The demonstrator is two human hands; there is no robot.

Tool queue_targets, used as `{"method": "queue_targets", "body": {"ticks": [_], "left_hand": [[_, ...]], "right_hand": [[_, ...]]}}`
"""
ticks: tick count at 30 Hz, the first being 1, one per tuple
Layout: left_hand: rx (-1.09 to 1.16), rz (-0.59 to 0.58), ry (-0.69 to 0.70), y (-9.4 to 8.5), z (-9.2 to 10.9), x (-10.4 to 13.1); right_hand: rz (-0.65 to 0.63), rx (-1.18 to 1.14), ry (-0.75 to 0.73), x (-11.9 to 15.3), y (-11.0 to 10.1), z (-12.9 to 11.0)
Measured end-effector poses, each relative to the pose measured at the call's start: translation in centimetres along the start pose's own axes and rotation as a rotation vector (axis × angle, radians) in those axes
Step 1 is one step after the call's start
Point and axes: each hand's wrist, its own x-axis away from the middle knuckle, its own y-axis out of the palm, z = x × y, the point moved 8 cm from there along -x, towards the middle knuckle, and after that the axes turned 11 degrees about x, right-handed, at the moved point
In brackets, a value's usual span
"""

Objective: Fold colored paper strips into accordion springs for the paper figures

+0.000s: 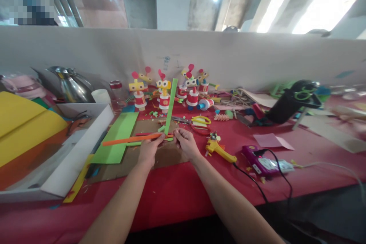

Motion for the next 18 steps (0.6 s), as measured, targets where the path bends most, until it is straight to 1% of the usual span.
{"method": "queue_targets", "body": {"ticks": [3,9,14,18], "left_hand": [[0.021,-0.005,-0.018,0.1,-0.2,-0.1],[0.043,-0.040,-0.005,0.2,-0.4,-0.2],[0.063,-0.074,-0.005,0.4,-0.5,0.0],[0.089,-0.045,-0.019,0.3,-0.5,0.0]], "right_hand": [[-0.041,-0.069,-0.011,0.0,0.4,-0.2],[0.033,-0.143,-0.041,-0.3,-0.3,-0.2],[0.092,-0.216,0.038,-0.3,-1.0,0.4],[0.126,-0.254,0.044,-0.3,-1.4,0.5]]}}
